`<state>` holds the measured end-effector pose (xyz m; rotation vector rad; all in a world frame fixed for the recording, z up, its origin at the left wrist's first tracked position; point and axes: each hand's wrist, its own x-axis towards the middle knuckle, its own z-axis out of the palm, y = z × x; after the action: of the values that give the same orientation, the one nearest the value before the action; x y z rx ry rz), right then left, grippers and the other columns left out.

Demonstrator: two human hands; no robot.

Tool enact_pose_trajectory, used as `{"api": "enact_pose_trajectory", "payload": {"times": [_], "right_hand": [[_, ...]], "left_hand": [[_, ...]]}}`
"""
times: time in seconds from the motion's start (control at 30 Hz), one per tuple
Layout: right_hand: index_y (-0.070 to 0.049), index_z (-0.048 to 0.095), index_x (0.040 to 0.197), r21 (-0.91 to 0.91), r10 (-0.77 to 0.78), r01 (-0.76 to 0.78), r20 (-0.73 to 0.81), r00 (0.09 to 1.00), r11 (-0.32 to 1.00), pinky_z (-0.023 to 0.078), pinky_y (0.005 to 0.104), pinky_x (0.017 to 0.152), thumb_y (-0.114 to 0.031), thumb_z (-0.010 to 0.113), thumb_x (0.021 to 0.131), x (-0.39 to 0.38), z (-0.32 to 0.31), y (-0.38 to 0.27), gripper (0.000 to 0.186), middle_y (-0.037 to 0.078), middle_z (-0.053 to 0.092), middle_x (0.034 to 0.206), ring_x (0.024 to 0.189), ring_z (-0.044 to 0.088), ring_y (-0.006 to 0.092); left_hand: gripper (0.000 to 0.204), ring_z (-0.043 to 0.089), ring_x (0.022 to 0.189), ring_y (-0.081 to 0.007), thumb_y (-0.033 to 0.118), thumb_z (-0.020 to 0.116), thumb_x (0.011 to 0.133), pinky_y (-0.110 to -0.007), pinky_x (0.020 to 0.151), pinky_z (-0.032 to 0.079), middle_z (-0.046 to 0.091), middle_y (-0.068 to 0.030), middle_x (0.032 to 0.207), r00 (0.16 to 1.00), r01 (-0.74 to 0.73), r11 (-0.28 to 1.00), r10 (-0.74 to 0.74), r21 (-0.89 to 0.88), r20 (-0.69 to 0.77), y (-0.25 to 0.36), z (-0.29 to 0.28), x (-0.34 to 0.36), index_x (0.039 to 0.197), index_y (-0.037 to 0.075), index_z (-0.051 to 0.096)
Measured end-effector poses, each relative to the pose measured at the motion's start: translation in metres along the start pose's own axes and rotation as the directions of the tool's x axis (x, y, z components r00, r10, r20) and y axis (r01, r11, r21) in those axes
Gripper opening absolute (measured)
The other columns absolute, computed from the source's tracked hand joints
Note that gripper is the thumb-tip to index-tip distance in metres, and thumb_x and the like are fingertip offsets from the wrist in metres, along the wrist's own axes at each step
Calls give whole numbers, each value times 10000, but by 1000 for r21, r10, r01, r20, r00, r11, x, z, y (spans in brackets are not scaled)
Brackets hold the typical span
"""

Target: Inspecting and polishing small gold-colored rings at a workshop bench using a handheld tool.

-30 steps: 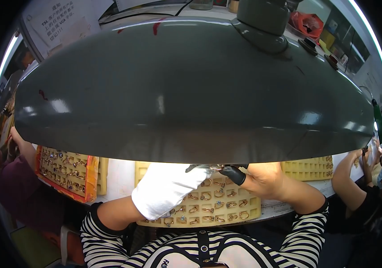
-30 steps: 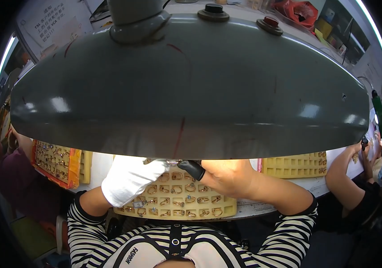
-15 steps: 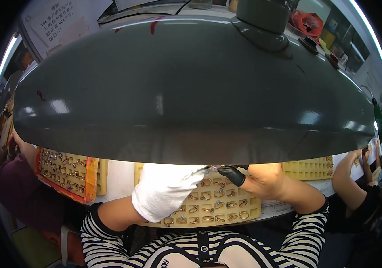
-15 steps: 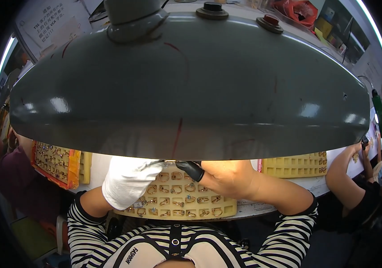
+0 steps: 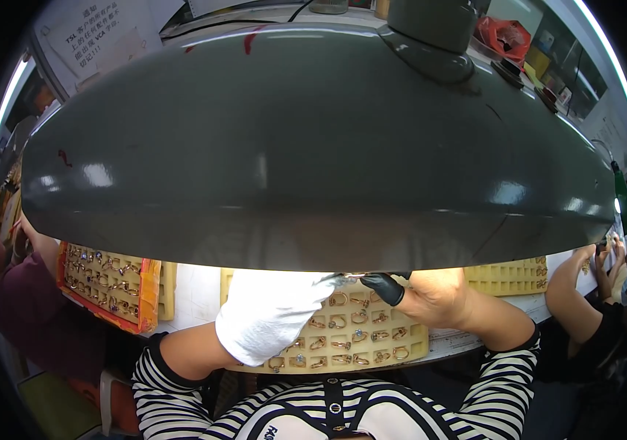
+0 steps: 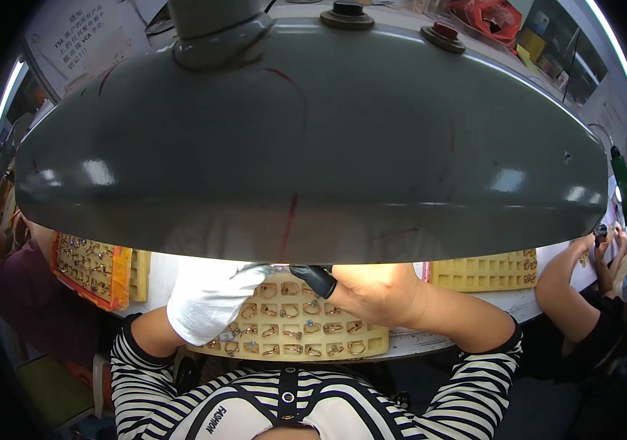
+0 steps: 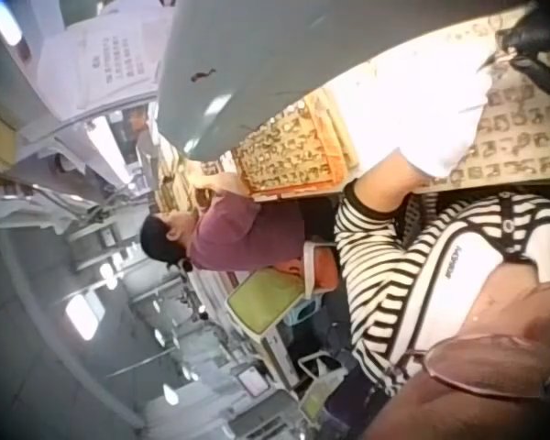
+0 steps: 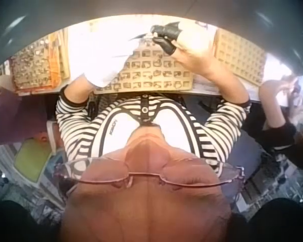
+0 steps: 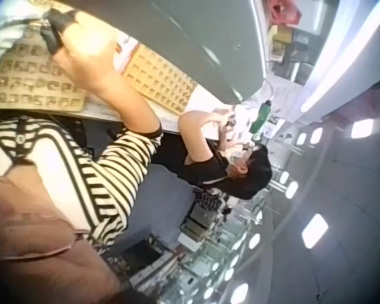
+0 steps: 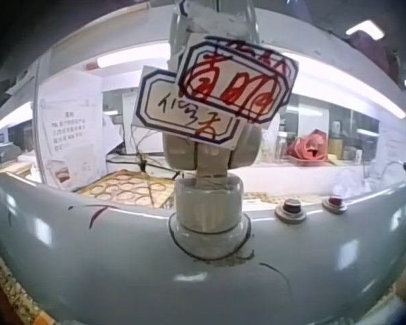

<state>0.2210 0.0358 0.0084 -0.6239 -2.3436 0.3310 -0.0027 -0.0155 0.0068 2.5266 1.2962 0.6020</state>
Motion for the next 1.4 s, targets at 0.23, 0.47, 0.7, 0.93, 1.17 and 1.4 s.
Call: {"api": "enact_pose_trajectory", "payload": {"times": [0.23, 0.47, 0.7, 0.93, 1.17, 1.4], "right_hand": [[-18, 638, 874, 2, -33, 33, -44, 998, 999, 438, 244, 437, -28, 634, 687, 2, 3, 4, 187, 65, 593, 654, 489, 540, 129], [-36, 641, 911, 20, 3, -3, -6, 1000, 1000, 443, 236, 454, -32, 634, 689, 2, 3, 3, 223, 55, 600, 680, 511, 547, 123], [-60, 642, 934, 37, 19, -18, -11, 1000, 999, 440, 242, 459, -36, 623, 698, 0, 4, 2, 238, 48, 595, 688, 514, 538, 125], [-32, 639, 890, 33, -18, 19, -30, 999, 999, 448, 251, 479, -37, 635, 688, 3, 4, 3, 202, 58, 598, 690, 533, 553, 148], [-19, 641, 871, 43, 11, -9, -38, 999, 999, 442, 240, 437, -37, 644, 682, 1, 4, 2, 190, 72, 597, 660, 496, 547, 128], [-20, 617, 713, -166, -229, 205, -140, 963, 964, 396, 249, 393, -27, 643, 608, 6, 4, 7, 108, 36, 542, 562, 422, 494, 140]], "left_hand": [[245, 598, 786, -159, 43, 574, 768, -231, 681, 477, 620, -95, 902, 1000, 25, 983, -25, -181, 0, -5, 4, -2, 1010, 2, 582], [259, 595, 784, -157, 48, 568, 776, -232, 681, 477, 615, -93, 914, 999, -2, 984, -4, -177, -36, -6, 9, -5, 1031, 4, 570], [261, 591, 788, -147, 60, 560, 785, -219, 678, 470, 613, -82, 918, 998, 58, 976, -53, -208, 30, -4, 8, -5, 1041, 11, 564], [254, 592, 761, -143, 56, 570, 773, -223, 661, 471, 617, -71, 899, 999, 5, 972, -15, -237, -42, -4, 10, -7, 1024, 14, 573], [268, 594, 745, -156, 65, 572, 765, -229, 644, 469, 611, -72, 915, 999, -15, 994, 11, -112, -33, 4, -4, 2, 1029, 22, 571], [268, 591, 764, -161, 75, 566, 772, -237, 653, 467, 607, -73, 921, 997, -23, 989, 13, -145, -72, -3, 11, 0, 1036, 29, 572]]}}
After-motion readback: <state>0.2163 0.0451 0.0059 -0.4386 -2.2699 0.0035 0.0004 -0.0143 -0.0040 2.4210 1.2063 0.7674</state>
